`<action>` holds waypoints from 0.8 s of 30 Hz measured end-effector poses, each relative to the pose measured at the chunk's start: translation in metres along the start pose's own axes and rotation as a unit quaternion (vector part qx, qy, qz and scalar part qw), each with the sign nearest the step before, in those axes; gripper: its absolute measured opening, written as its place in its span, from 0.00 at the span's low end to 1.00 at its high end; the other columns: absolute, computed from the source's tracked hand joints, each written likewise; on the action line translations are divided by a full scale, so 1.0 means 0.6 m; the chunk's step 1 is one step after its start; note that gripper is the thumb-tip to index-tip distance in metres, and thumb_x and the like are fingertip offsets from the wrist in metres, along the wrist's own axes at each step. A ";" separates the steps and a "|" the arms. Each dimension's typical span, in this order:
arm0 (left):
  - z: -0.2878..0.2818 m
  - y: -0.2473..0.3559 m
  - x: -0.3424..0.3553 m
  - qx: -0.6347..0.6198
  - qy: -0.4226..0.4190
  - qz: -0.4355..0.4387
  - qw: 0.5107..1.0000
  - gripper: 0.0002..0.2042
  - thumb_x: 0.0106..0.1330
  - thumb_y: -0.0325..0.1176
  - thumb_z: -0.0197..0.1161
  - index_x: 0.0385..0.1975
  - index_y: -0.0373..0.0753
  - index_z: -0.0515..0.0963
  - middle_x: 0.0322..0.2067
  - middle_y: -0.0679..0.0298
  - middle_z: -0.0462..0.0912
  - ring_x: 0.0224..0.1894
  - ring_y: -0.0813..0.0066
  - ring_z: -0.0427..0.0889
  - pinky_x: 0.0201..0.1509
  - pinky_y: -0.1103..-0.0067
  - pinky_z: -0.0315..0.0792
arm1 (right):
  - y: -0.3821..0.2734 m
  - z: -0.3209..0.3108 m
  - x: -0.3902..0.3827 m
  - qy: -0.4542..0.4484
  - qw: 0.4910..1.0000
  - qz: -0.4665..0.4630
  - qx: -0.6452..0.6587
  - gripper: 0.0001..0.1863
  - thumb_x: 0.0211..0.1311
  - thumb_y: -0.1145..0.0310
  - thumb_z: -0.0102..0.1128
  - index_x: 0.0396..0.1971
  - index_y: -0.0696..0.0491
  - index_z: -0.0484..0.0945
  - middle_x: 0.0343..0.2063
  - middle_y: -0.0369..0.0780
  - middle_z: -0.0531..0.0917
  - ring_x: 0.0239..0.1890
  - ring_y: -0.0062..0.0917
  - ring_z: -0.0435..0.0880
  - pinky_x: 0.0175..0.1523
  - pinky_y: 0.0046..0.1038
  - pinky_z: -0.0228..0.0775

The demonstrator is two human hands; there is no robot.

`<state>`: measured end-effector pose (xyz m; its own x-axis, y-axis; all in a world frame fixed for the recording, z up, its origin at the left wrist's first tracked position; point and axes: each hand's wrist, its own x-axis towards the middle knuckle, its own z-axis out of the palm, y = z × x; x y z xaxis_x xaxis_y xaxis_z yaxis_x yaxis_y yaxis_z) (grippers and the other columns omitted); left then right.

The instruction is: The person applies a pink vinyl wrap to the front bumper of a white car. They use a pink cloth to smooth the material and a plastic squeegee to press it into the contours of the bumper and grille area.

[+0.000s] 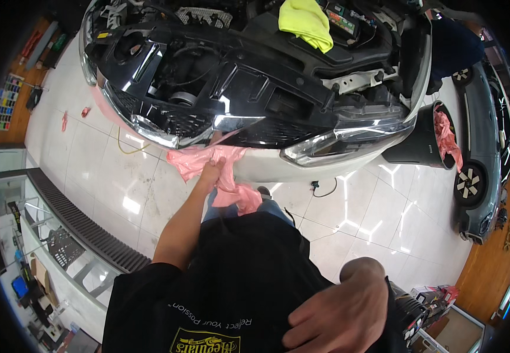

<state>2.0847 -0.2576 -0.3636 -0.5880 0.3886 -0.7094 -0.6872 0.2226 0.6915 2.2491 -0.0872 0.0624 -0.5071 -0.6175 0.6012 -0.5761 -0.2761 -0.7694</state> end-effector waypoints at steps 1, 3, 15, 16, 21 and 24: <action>-0.001 0.007 0.001 0.066 -0.006 -0.027 0.997 0.16 0.62 0.43 0.61 0.38 0.34 0.73 0.28 0.65 0.76 0.30 0.75 0.77 0.34 0.78 0.72 | -0.008 -0.002 0.018 -0.029 1.000 -0.004 0.006 0.09 0.51 0.67 0.54 0.28 0.57 0.74 0.33 0.46 0.74 0.25 0.29 0.70 0.24 0.28 0.57; 0.004 0.019 0.014 0.145 -0.015 -0.038 0.989 0.15 0.59 0.41 0.63 0.35 0.35 0.75 0.27 0.64 0.77 0.30 0.74 0.77 0.34 0.78 0.72 | -0.019 0.007 0.037 -0.013 0.997 0.040 -0.070 0.09 0.49 0.67 0.55 0.26 0.57 0.74 0.31 0.45 0.73 0.25 0.28 0.70 0.24 0.27 0.57; 0.022 0.026 0.041 0.016 0.113 0.017 0.993 0.19 0.58 0.46 0.64 0.30 0.31 0.78 0.24 0.65 0.77 0.29 0.81 0.72 0.29 0.79 0.65 | -0.173 0.002 0.074 -0.260 0.748 0.418 -0.445 0.16 0.30 0.63 0.57 0.19 0.61 0.77 0.27 0.46 0.78 0.28 0.28 0.75 0.29 0.26 0.67; 0.019 0.018 0.051 -0.014 0.121 0.035 0.992 0.19 0.59 0.46 0.63 0.31 0.31 0.78 0.25 0.64 0.77 0.29 0.80 0.72 0.30 0.78 0.66 | -0.188 0.007 0.067 -0.205 0.757 0.433 -0.444 0.17 0.29 0.65 0.57 0.19 0.64 0.76 0.28 0.49 0.79 0.27 0.31 0.76 0.27 0.27 0.68; 0.058 -0.017 0.062 -0.074 0.232 0.105 0.964 0.21 0.63 0.46 0.59 0.39 0.29 0.76 0.31 0.60 0.78 0.33 0.75 0.73 0.36 0.74 0.68 | -0.241 0.012 -0.030 -0.021 0.869 0.112 -0.482 0.08 0.47 0.78 0.59 0.25 0.64 0.69 0.20 0.53 0.81 0.18 0.27 0.80 0.16 0.25 0.65; 0.037 -0.002 0.046 -0.041 0.186 0.084 0.978 0.27 0.63 0.46 0.58 0.51 0.26 0.68 0.44 0.55 0.75 0.46 0.67 0.70 0.50 0.71 0.64 | -0.325 0.015 -0.047 -0.100 0.865 0.175 -0.460 0.07 0.50 0.79 0.59 0.27 0.65 0.71 0.19 0.51 0.81 0.16 0.24 0.79 0.15 0.22 0.62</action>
<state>2.0787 -0.2273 -0.3808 -0.7998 0.0587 -0.5974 -0.5902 0.1043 0.8005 2.3814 -0.0223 0.1936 -0.6854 -0.6854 0.2460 -0.7228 0.5992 -0.3443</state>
